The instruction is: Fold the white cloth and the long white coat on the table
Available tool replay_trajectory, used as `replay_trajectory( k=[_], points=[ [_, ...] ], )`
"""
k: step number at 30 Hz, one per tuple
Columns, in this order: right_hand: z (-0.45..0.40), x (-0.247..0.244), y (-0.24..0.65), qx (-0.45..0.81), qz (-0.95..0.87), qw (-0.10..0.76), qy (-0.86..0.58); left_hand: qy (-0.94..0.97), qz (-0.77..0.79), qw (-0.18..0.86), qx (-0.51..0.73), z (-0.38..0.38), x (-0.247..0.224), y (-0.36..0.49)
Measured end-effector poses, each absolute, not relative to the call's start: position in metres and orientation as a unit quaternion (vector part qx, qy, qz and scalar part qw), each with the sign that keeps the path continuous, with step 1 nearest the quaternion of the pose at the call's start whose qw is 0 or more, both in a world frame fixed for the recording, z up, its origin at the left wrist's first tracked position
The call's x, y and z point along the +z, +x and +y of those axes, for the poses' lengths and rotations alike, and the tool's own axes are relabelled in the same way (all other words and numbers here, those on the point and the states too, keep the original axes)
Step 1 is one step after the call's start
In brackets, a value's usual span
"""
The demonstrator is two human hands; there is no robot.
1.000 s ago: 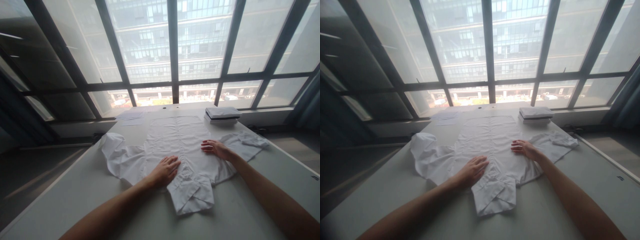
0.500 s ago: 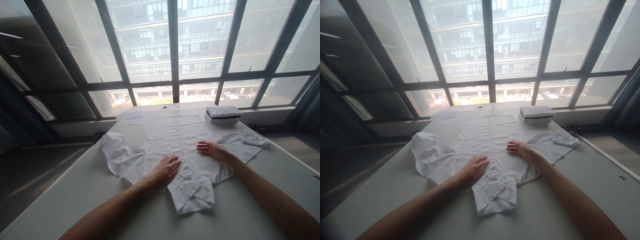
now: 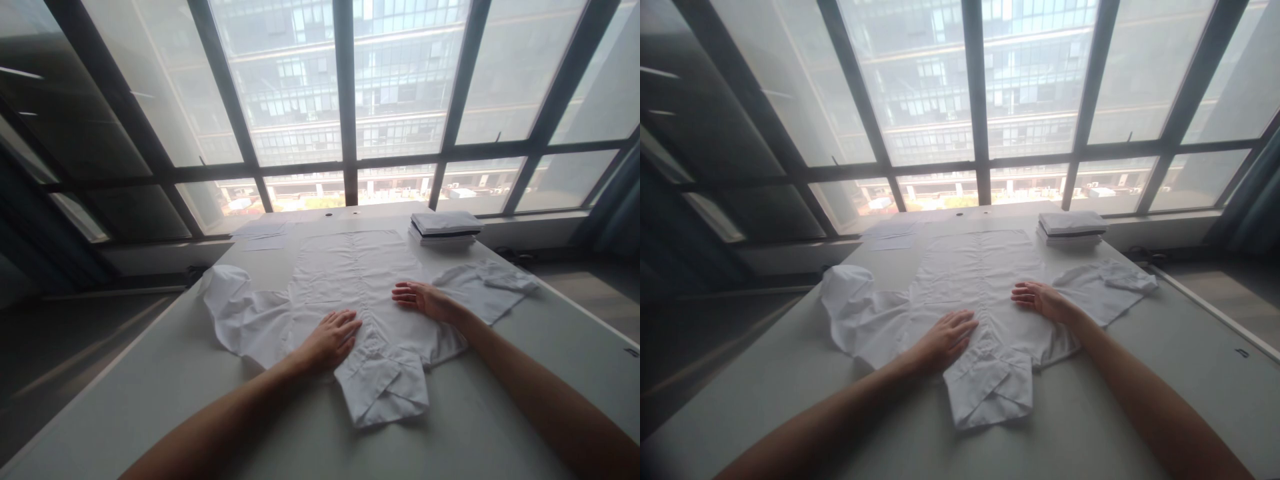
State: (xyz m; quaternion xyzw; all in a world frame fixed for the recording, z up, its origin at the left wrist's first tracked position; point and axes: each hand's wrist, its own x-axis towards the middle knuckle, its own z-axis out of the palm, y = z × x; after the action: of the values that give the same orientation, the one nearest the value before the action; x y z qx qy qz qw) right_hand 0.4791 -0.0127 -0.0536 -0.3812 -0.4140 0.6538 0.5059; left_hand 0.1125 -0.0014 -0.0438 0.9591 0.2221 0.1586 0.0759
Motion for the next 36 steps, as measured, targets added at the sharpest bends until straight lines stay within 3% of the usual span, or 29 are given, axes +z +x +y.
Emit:
replay_trajectory(
  k=[36],
  points=[
    [-0.0134, -0.0514, 0.4763, 0.654, -0.398, 0.510, -0.391, 0.959, 0.232, 0.077, 0.144, 0.0006, -0.0455, 0.1132]
  ],
)
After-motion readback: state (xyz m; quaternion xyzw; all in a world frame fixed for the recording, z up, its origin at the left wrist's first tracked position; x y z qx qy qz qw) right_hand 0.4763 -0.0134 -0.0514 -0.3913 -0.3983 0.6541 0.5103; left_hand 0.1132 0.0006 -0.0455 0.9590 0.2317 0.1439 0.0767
